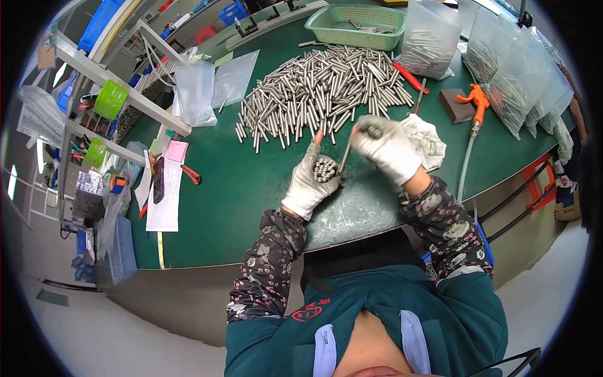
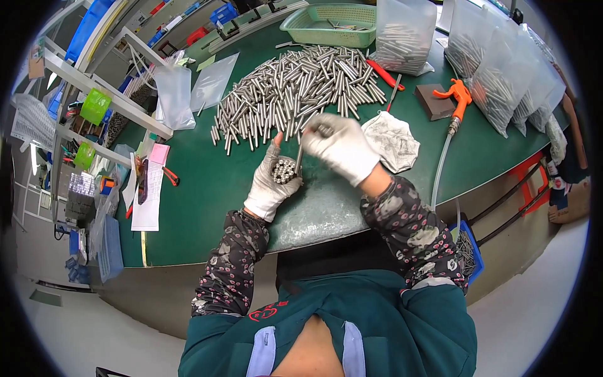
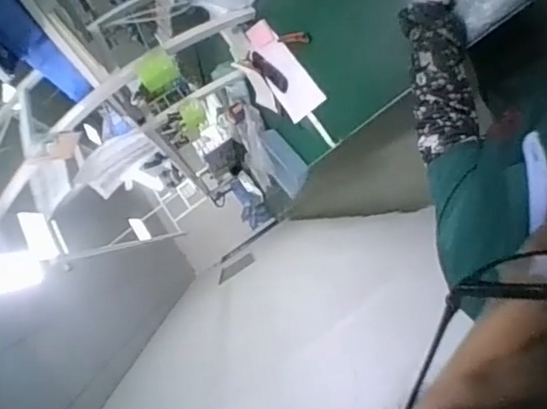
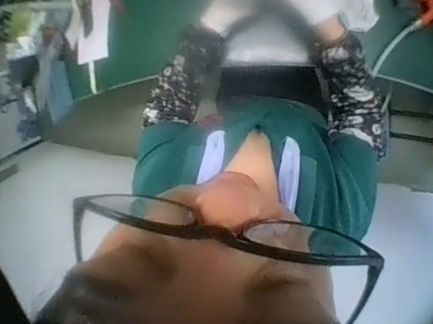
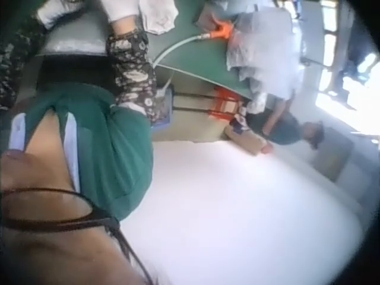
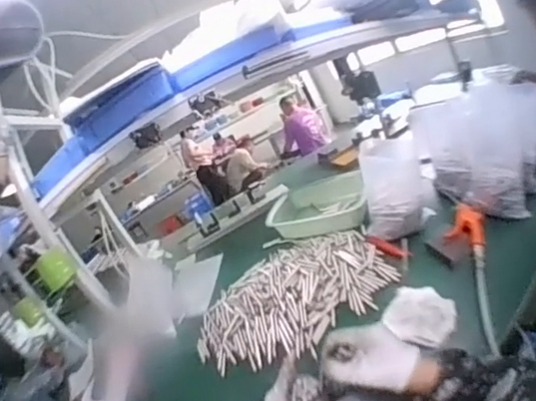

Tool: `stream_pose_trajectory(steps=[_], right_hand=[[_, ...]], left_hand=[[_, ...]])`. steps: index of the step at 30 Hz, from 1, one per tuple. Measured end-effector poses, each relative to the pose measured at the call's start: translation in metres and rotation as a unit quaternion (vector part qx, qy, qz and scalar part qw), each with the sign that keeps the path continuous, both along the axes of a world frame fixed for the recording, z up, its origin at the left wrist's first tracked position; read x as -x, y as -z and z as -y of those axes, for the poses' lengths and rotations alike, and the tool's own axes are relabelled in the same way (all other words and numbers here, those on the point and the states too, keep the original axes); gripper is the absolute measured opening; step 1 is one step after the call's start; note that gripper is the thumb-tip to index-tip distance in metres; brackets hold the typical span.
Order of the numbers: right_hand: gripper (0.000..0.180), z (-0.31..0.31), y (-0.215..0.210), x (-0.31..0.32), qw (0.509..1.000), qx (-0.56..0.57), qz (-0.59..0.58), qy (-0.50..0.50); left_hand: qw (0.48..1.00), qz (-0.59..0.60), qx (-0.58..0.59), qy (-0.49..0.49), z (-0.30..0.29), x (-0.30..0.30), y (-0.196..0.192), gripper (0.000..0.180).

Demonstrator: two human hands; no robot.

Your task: Arranging, cleaning, and bundling small metal pins on a workbench in a manufacturing environment.

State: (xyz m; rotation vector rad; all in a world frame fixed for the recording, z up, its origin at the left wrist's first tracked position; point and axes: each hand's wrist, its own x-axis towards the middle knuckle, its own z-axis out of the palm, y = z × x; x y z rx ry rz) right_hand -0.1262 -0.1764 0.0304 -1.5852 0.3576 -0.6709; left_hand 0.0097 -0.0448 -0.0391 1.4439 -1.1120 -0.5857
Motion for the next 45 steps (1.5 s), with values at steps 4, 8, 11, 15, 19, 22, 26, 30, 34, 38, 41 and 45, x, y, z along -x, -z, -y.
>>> stream_pose_trajectory(steps=[4,8,11,15,19,22,26,30,34,38,41,45], right_hand=[[0.012,0.02,0.018,0.0,0.858,-0.482,0.166,-0.063],[0.011,0.023,0.036,0.002,0.825,-0.545,0.135,-0.069],[0.009,0.016,0.033,0.002,0.802,-0.59,0.072,-0.048],[0.009,0.008,0.031,0.004,0.93,-0.354,-0.014,-0.097],[0.016,-0.009,0.033,0.005,0.997,0.013,-0.038,-0.068],[0.019,-0.015,0.029,0.003,0.954,0.292,-0.064,-0.03],[0.018,-0.021,0.027,-0.003,0.908,0.408,-0.094,-0.012],[0.017,-0.02,0.029,-0.007,0.877,0.472,-0.086,0.001],[0.016,-0.02,0.026,-0.008,0.874,0.478,-0.092,0.005],[0.011,-0.006,0.02,0.0,0.982,0.174,0.068,-0.011],[0.012,0.01,0.007,0.006,0.986,-0.163,0.027,-0.005],[0.011,0.021,0.022,0.005,0.935,-0.335,0.117,-0.031]], left_hand=[[0.999,0.04,0.021,0.003,0.001,0.001,0.003,0.089],[0.99,0.128,0.057,0.0,0.002,0.002,0.006,0.087],[0.988,0.143,0.059,-0.002,0.002,0.002,0.006,0.087],[0.986,0.152,0.063,-0.004,0.001,0.001,0.006,0.086],[0.983,0.179,0.043,-0.026,0.004,0.003,0.007,0.086],[0.985,0.163,0.055,-0.024,0.004,0.001,0.013,0.087],[0.994,0.096,0.046,0.018,0.005,-0.007,0.023,0.086],[0.994,0.098,0.04,0.018,0.004,-0.006,0.022,0.087],[0.994,0.102,0.049,0.006,0.003,-0.008,0.021,0.088],[0.992,0.119,0.028,-0.018,0.004,0.001,0.004,0.089],[0.997,0.078,0.024,-0.011,0.001,0.0,0.002,0.087],[0.997,0.073,0.023,-0.007,0.001,0.0,0.002,0.086]])
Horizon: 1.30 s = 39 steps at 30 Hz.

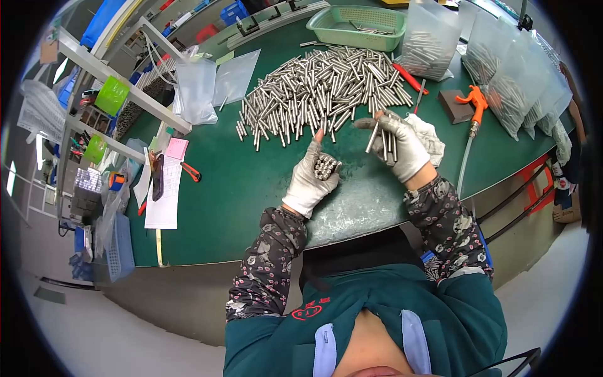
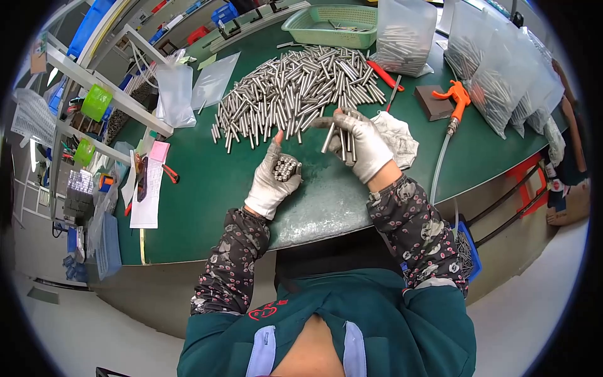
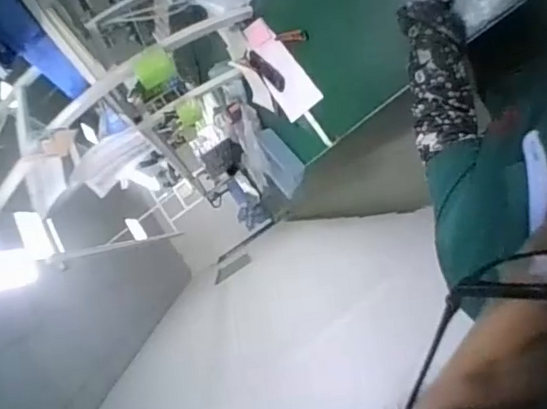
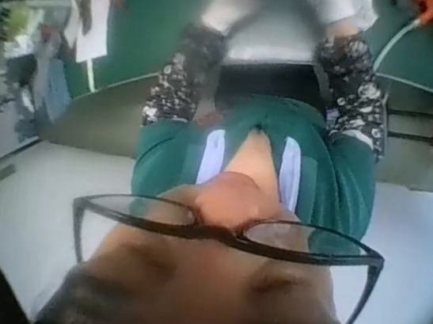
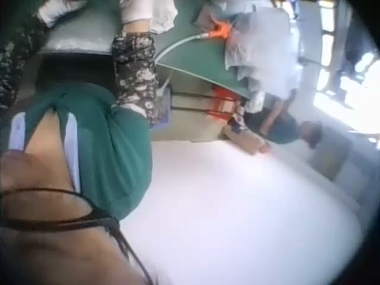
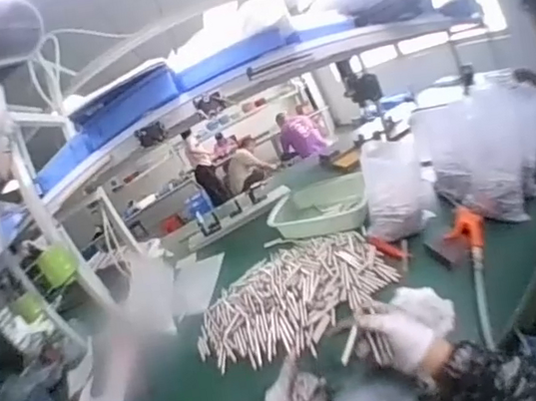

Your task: Arranging, cleaning, and bundling small metal pins on a workbench in a manufacturing environment.

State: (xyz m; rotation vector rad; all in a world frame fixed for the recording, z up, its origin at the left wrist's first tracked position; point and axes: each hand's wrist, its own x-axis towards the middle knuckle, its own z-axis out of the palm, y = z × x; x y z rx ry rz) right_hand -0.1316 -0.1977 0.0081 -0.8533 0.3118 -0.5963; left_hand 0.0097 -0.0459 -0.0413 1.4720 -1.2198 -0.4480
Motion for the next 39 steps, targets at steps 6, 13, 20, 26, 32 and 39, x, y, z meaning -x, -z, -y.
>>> stream_pose_trajectory(steps=[6,13,20,26,32,39], right_hand=[[0.022,-0.019,-0.009,0.003,0.965,0.197,-0.148,-0.092],[0.022,-0.052,-0.001,-0.013,0.725,0.665,-0.179,-0.001],[0.016,-0.053,-0.002,-0.019,0.617,0.766,-0.173,0.042],[0.013,-0.046,-0.011,-0.012,0.7,0.699,-0.127,0.073],[0.017,-0.044,-0.003,-0.014,0.761,0.637,-0.112,0.054],[0.013,-0.041,-0.007,-0.016,0.902,0.431,-0.03,0.014]], left_hand=[[1.0,0.004,0.011,0.002,0.0,-0.001,0.004,0.087],[0.999,-0.043,0.025,0.019,0.002,-0.005,0.017,0.093],[0.998,-0.053,0.012,0.043,0.002,-0.006,0.013,0.098],[1.0,0.0,0.027,0.016,0.006,-0.006,0.015,0.092],[0.997,-0.076,0.013,0.025,0.003,-0.002,0.013,0.091],[0.997,-0.02,0.059,0.048,0.001,-0.004,0.01,0.096]])
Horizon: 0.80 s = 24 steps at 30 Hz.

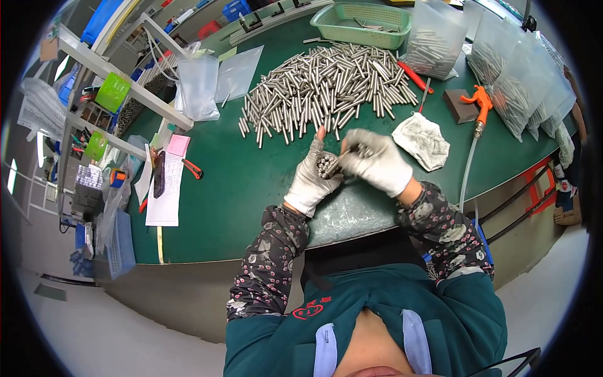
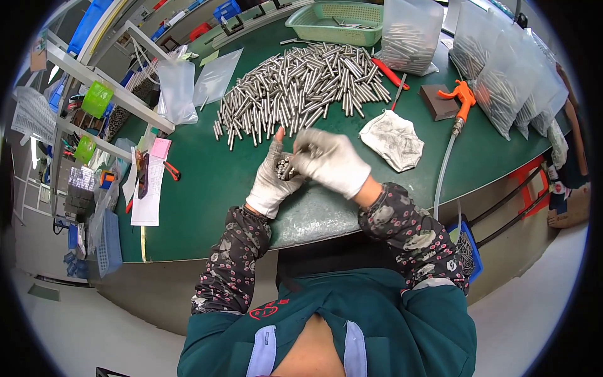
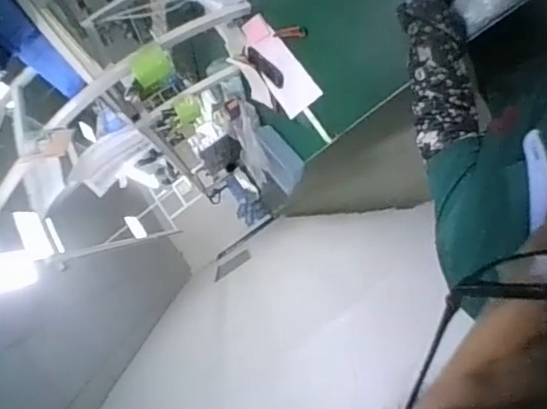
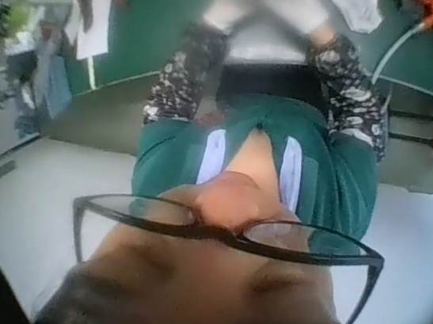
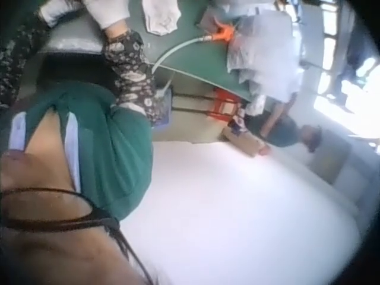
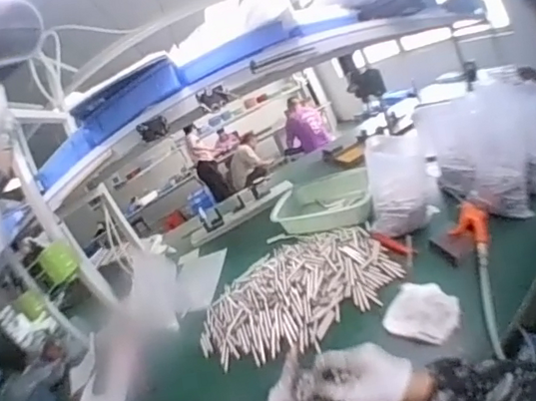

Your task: Arranging, cleaning, and bundling small metal pins on a workbench in a manufacturing environment.

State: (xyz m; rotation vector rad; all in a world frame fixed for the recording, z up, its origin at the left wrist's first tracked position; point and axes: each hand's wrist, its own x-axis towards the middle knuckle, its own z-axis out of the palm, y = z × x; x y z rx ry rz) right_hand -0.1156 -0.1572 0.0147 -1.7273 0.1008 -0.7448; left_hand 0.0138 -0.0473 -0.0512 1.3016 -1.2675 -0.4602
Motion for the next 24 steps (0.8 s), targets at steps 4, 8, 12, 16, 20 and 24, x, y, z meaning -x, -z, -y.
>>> stream_pose_trajectory(steps=[4,8,12,16,20,24], right_hand=[[0.008,0.03,0.002,0.012,0.901,-0.422,0.051,-0.085],[0.007,0.036,0.019,0.011,0.822,-0.565,0.059,-0.045],[0.002,0.037,0.029,0.01,0.804,-0.592,0.025,-0.057],[0.011,0.025,0.015,0.007,0.909,-0.404,-0.037,0.098],[0.011,0.023,0.011,0.006,0.968,-0.209,-0.063,0.128],[0.016,0.028,0.04,-0.001,0.944,0.093,-0.205,0.24]], left_hand=[[0.997,-0.038,-0.06,0.0,-0.003,0.005,-0.013,0.101],[0.997,-0.03,-0.07,-0.012,-0.005,0.004,-0.016,0.104],[0.996,-0.054,-0.065,0.004,-0.004,0.004,-0.016,0.105],[0.996,-0.045,-0.074,-0.003,-0.006,0.003,-0.017,0.106],[0.996,-0.045,-0.071,-0.005,-0.004,0.005,-0.018,0.106],[0.996,-0.047,-0.073,-0.007,-0.004,0.005,-0.016,0.106]])
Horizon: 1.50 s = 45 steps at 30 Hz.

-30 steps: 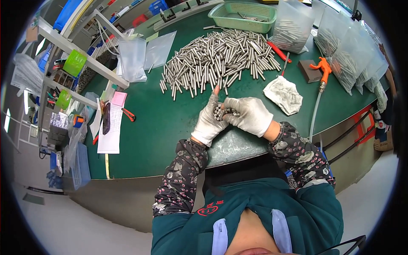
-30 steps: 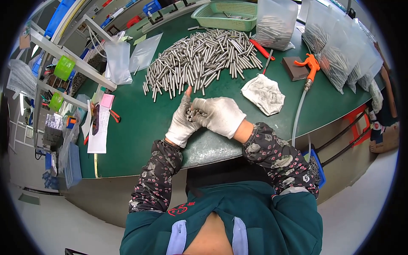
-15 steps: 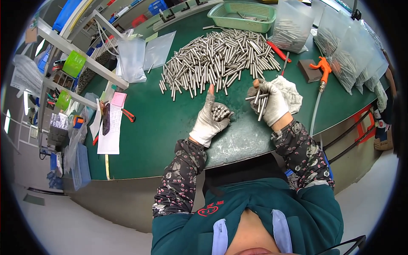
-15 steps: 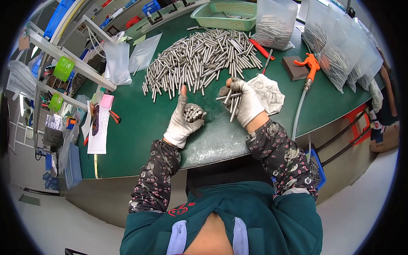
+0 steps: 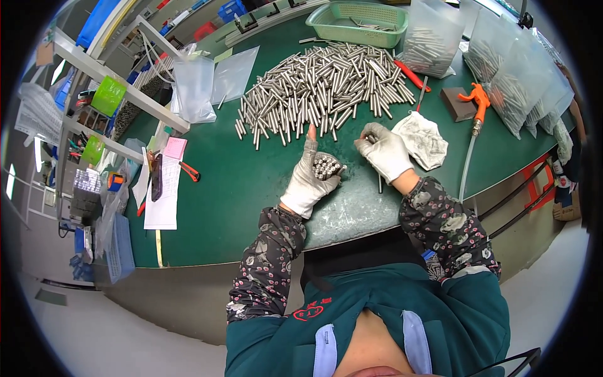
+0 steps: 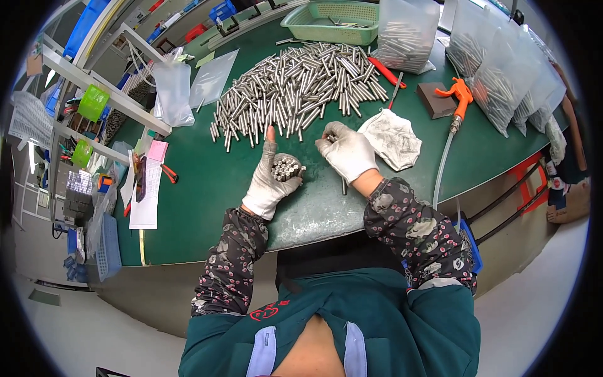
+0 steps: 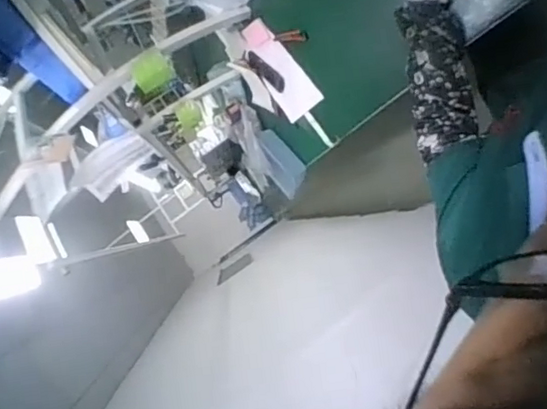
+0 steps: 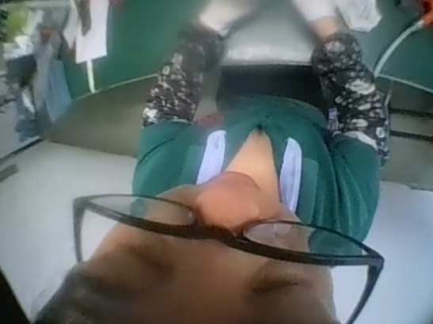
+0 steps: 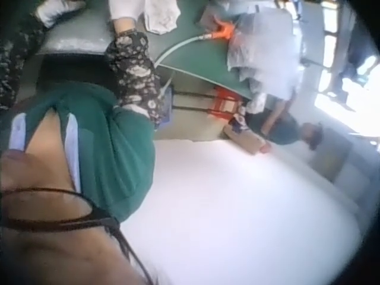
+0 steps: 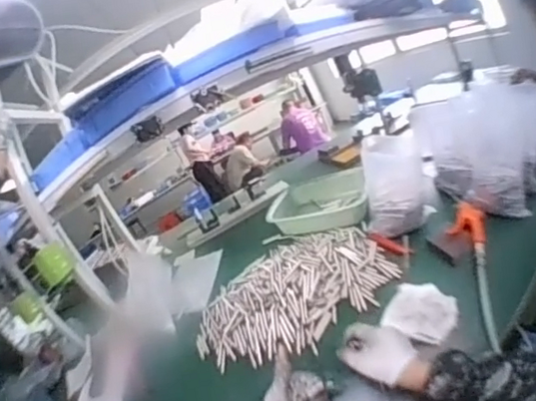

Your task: Arranging, cleaning, and bundling small metal pins on a workbench in a manufacturing environment.

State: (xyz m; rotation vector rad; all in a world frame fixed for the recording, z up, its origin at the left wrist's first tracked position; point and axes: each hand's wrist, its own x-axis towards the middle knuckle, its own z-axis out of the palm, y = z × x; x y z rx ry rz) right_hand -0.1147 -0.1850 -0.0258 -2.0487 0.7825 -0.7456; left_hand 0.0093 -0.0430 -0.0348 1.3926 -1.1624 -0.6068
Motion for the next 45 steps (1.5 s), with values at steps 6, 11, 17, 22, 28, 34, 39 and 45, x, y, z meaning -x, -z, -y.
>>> stream_pose_trajectory(steps=[6,11,17,22,28,34,39,45], right_hand=[[0.014,-0.025,-0.011,0.005,0.953,0.29,-0.067,-0.059],[0.027,-0.009,-0.027,0.006,0.99,0.096,-0.102,-0.022],[0.041,-0.013,-0.044,0.028,0.906,0.15,-0.366,-0.153],[0.027,-0.002,-0.041,0.027,0.926,0.15,-0.307,-0.159],[0.026,0.01,-0.068,0.05,0.859,0.2,-0.262,-0.392],[0.023,0.002,-0.067,0.037,0.742,0.303,-0.414,-0.431],[0.022,0.053,-0.121,-0.013,0.853,0.33,-0.317,-0.252],[0.021,0.19,-0.148,-0.101,0.856,0.422,-0.298,0.031]], left_hand=[[1.0,-0.006,0.016,0.01,-0.001,-0.003,0.003,0.107],[1.0,0.003,0.005,0.012,0.0,-0.005,0.01,0.105],[0.999,0.019,0.04,0.026,0.001,-0.004,0.011,0.105],[0.999,0.019,0.023,0.019,0.004,-0.005,0.006,0.106],[0.999,-0.016,0.029,0.028,-0.001,-0.002,0.001,0.104],[0.998,0.037,0.033,0.028,0.0,0.0,0.009,0.103],[0.995,0.071,0.056,0.032,-0.005,-0.005,0.012,0.102],[0.997,0.042,0.031,0.05,0.005,-0.004,0.002,0.101]])
